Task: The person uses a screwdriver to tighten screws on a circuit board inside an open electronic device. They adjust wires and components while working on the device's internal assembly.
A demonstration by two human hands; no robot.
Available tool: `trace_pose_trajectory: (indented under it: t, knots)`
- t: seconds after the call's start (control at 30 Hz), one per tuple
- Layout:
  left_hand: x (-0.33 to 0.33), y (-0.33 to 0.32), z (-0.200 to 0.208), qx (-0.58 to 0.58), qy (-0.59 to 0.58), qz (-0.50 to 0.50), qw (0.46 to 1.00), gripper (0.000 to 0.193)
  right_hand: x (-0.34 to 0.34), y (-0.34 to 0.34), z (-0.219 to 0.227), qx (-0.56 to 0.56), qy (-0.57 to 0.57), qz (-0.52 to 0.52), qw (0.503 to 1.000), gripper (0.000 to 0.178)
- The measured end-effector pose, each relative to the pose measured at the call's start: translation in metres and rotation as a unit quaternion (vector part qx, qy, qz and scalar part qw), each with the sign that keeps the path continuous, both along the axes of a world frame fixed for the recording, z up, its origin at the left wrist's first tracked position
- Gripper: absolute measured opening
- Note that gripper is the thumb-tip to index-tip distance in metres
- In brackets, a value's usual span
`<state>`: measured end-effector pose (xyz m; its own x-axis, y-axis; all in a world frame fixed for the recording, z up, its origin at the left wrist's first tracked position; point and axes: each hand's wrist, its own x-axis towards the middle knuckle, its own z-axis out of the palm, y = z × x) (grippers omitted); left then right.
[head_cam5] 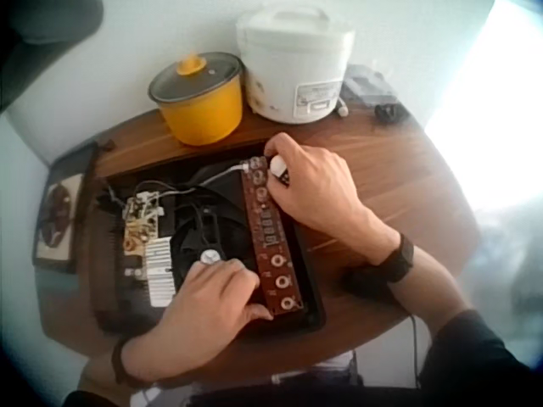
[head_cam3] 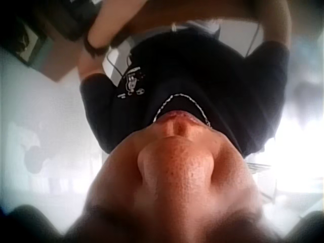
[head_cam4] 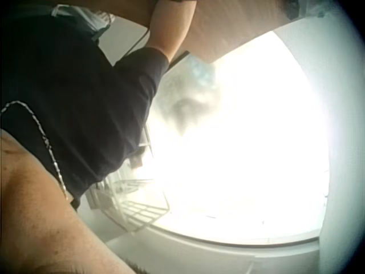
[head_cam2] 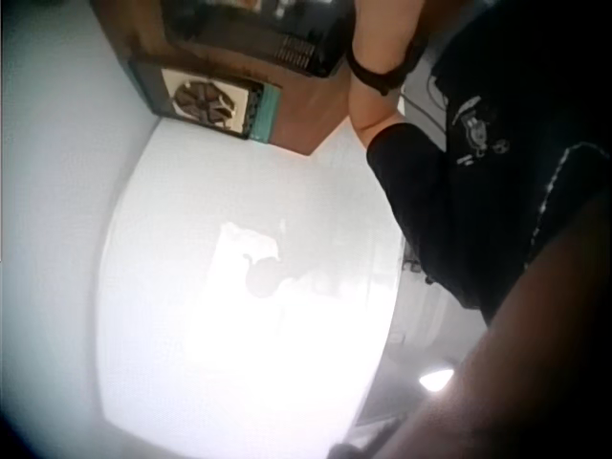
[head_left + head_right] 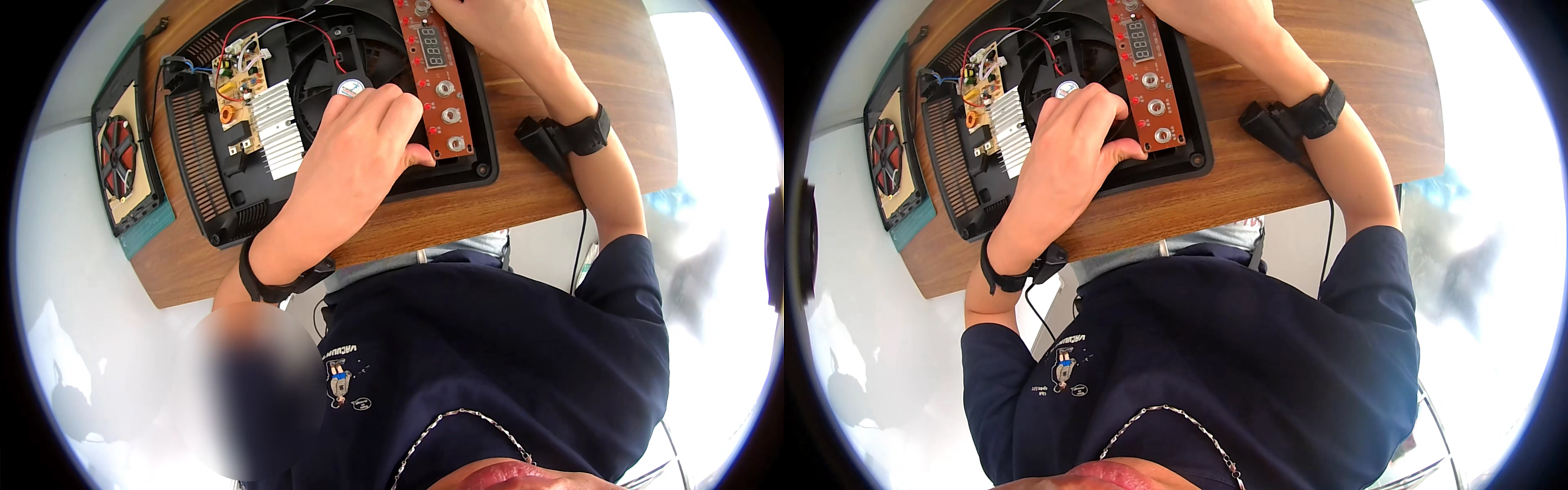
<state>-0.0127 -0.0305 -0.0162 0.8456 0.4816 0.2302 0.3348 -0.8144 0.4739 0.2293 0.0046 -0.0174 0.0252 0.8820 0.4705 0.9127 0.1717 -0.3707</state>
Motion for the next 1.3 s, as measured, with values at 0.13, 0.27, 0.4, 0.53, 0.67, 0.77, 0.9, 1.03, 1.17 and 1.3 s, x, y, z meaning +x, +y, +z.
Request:
trace_pose_trajectory:
  t: [0.13,0.27,0.4,0.53,0.67,0.77,0.9,1.03,1.17,1.3]
  knots:
    - [0.0019,-0.002,-0.0022,-0.01,-0.019,0.015,1.0,0.04,0.001,-0.0004,-0.0018,0.008,-0.003,0.002,1.0,0.027]
    - [0.0024,-0.0025,-0.0023,-0.009,-0.037,0.019,0.999,0.041,-0.0003,0.0,-0.002,0.012,-0.005,0.0,1.0,0.027]
    - [0.0028,-0.0018,0.0007,-0.003,-0.028,0.01,1.0,0.041,-0.0011,0.0002,-0.0015,0.007,-0.012,-0.011,1.0,0.027]
    - [0.0016,-0.001,0.0013,0.008,-0.009,-0.001,1.0,0.04,-0.0019,0.0,-0.0021,0.011,-0.015,-0.01,1.0,0.026]
    - [0.0015,-0.0012,0.0004,0.009,-0.007,0.001,1.0,0.04,-0.0041,-0.0008,0.001,-0.002,-0.014,-0.014,1.0,0.027]
    - [0.002,-0.001,-0.0014,0.01,-0.005,0.004,1.0,0.04,-0.0039,-0.0004,-0.0009,0.001,-0.018,-0.017,1.0,0.027]
    - [0.0042,-0.0018,-0.0029,0.002,-0.033,0.017,0.999,0.042,-0.0037,-0.0011,-0.0008,-0.001,-0.014,-0.015,1.0,0.027]
    - [0.0043,-0.0021,-0.0029,0.003,-0.031,0.017,0.999,0.043,-0.0047,-0.001,0.0011,-0.014,-0.013,-0.024,1.0,0.027]
    - [0.0044,-0.0022,-0.0035,0.002,-0.039,0.017,0.999,0.043,-0.0051,-0.0009,0.0015,-0.018,-0.014,-0.026,0.999,0.027]
    - [0.0045,-0.002,-0.0017,0.004,-0.028,0.012,1.0,0.041,-0.0051,-0.0011,0.0011,-0.013,-0.013,-0.022,1.0,0.026]
